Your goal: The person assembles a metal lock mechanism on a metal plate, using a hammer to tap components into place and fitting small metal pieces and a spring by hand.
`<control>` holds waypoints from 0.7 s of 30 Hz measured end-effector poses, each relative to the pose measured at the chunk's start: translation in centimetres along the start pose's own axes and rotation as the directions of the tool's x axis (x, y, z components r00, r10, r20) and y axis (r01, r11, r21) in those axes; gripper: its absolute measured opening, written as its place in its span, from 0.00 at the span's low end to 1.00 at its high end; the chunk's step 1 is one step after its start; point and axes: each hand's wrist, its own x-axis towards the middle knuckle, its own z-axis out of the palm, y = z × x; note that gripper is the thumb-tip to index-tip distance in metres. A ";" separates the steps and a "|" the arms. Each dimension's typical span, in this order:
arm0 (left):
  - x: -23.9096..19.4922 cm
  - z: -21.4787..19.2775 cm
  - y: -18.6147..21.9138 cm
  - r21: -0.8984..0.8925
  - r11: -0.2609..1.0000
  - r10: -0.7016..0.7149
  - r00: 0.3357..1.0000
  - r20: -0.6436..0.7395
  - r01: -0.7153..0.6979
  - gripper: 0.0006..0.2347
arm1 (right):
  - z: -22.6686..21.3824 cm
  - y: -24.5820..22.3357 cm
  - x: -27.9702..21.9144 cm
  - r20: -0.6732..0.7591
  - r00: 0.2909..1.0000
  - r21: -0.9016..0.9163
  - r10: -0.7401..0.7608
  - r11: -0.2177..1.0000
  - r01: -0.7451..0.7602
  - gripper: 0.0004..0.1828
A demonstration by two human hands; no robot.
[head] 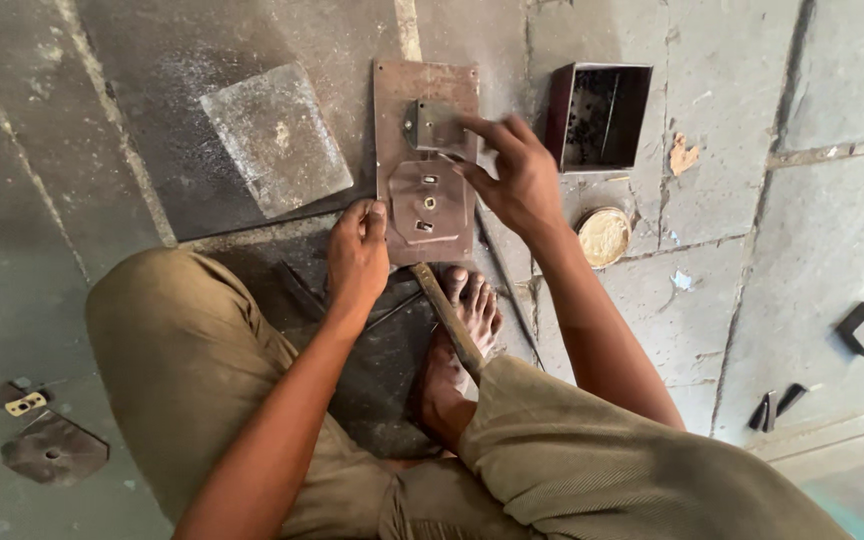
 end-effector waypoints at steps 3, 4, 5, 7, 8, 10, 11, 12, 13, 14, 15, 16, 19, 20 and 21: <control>0.0 0.1 -0.5 0.023 0.999 0.030 0.999 -0.018 -0.030 0.15 | -0.3 -0.3 -0.8 -0.022 0.998 0.065 0.059 0.996 -0.057 0.31; 0.1 0.1 -0.6 0.022 0.998 0.061 0.998 -0.021 -0.061 0.15 | -0.2 -0.3 -0.7 -0.015 0.999 0.054 0.038 0.998 -0.037 0.31; 0.3 0.1 -0.6 0.020 0.996 0.093 0.995 -0.024 -0.092 0.15 | 0.1 -0.2 -0.4 -0.007 1.000 0.043 0.016 0.999 -0.016 0.30; 0.2 0.0 -0.6 0.011 0.997 0.078 0.997 -0.014 -0.078 0.14 | 1.0 0.0 0.3 0.024 0.999 0.024 -0.028 0.999 0.027 0.30; 0.1 -0.1 -0.5 0.001 0.999 0.035 0.999 0.000 -0.035 0.14 | 1.3 0.2 0.6 0.045 0.998 0.010 -0.052 0.999 0.052 0.30; -0.1 -0.5 0.1 -0.016 1.000 0.018 1.000 -0.002 -0.018 0.13 | 1.7 0.6 0.8 0.055 0.996 -0.004 -0.064 0.998 0.064 0.29; -0.1 -0.9 0.5 -0.022 0.999 0.044 0.999 -0.017 -0.044 0.12 | 1.7 0.9 0.7 0.043 0.998 -0.007 -0.052 0.999 0.052 0.29; -0.3 -1.3 1.0 -0.027 0.998 0.064 0.997 -0.036 -0.065 0.11 | 1.7 1.1 0.3 0.036 0.999 -0.006 -0.039 0.999 0.039 0.28; -0.5 -1.7 1.5 -0.019 0.999 -0.033 0.999 -0.031 0.032 0.11 | 1.6 1.4 -0.4 0.004 1.000 0.044 0.019 0.999 -0.020 0.31; -0.6 -2.4 2.0 -0.007 0.992 -0.128 0.991 -0.028 0.128 0.10 | 1.5 1.5 -1.4 -0.026 0.997 0.098 0.079 0.992 -0.076 0.33; -0.8 -3.0 2.6 0.004 0.975 -0.222 0.975 -0.025 0.222 0.10 | 1.4 1.5 -2.5 -0.052 0.989 0.153 0.140 0.979 -0.131 0.35; -1.1 -3.8 3.2 0.076 0.983 -0.163 0.986 -0.029 0.165 0.09 | 1.4 1.5 -3.7 -0.081 0.982 0.069 0.169 0.984 -0.163 0.26; -2.3 -6.5 4.9 0.380 0.924 0.033 0.999 0.001 -0.031 0.07 | 1.4 0.7 -7.7 -0.021 0.856 -0.087 0.516 0.852 -0.516 0.13; -2.6 -7.3 5.3 0.527 0.843 0.101 0.994 0.037 -0.105 0.06 | 1.7 0.3 -8.9 0.018 0.811 0.017 0.585 0.810 -0.586 0.14; -3.0 -7.9 5.5 0.656 0.734 0.161 0.983 0.083 -0.175 0.06 | 2.2 -0.1 -10.1 0.066 0.761 0.118 0.645 0.752 -0.648 0.15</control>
